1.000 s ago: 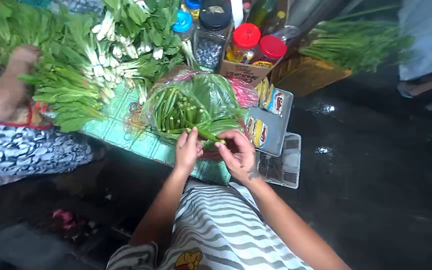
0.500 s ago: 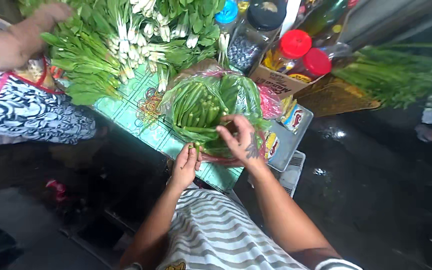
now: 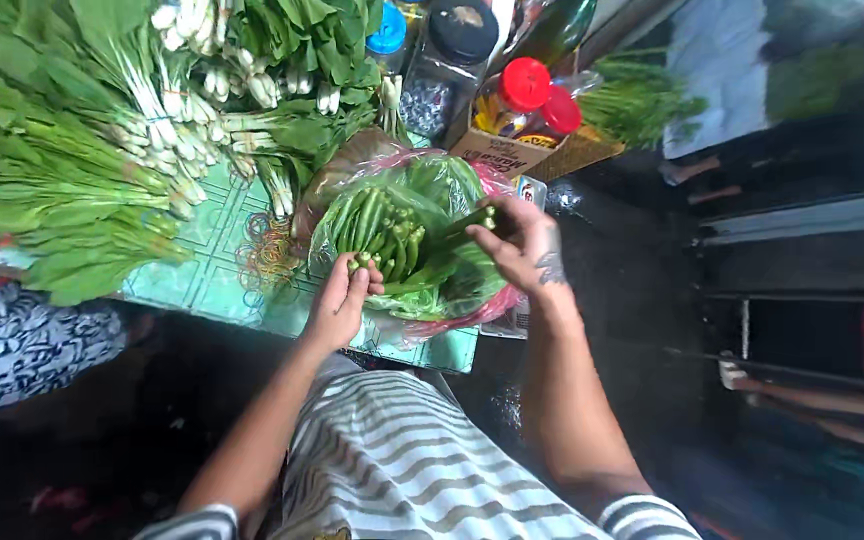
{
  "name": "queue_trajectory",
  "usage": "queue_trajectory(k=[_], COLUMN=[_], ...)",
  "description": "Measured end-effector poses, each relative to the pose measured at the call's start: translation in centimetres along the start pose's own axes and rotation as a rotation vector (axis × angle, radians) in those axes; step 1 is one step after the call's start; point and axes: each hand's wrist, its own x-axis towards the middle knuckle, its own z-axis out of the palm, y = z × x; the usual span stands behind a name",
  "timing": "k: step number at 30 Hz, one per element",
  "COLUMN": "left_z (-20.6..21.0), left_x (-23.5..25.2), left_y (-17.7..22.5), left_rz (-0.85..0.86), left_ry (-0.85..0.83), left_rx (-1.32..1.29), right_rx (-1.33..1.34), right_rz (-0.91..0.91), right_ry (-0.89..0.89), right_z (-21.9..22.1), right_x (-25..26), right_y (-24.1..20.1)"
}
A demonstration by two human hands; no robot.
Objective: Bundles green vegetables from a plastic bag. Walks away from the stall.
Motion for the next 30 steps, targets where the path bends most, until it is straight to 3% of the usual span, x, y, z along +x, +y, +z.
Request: queue_trajectory(k=[4,7,9,14,20,24,27,30], left_z=[-0.2,-0.8,-2.0,-6.0,-3.4,-1.9,-0.9,-0.5], left_x=[2.3,3.1,3.2,2.9,1.2,3.7,4.6,3.9], left_y=[2.4,3.5,3.3,-0.1,-3.1,-2.3,-1.2,-1.1], left_rz=[0.146,0.211,0.168,-0.201,-0.252,-0.289,-0.250,-0.202], left_ry=[0.062,0.245,0.340,0.476,0.538,0.624,0.671,0.615], left_rx=[0.178,0.449,0.640,0.789,0.639,0.757,0.780,0.706], right_rx=[0.016,0.018,0.094,0.672,1.180,1.469,1.711,1.806], right_rz=[-0.103,-0.143,-0.100,-0.047,0.121,0.358,0.572,0.532], right_ry=[0.158,0.246,0.284,0.400,0.359,0.437,0.382,0.044], right_z=[-5.5,-8.7,-9.7,-8.7,-6.6,-3.9,-2.3,-1.7], right_x=[0.1,-1.2,-3.2,-8.7,-14.0,-13.8,-12.1,-10.8], right_y=[-3.0,-3.7,-3.0,3.8,11.2,13.3,12.6,10.6])
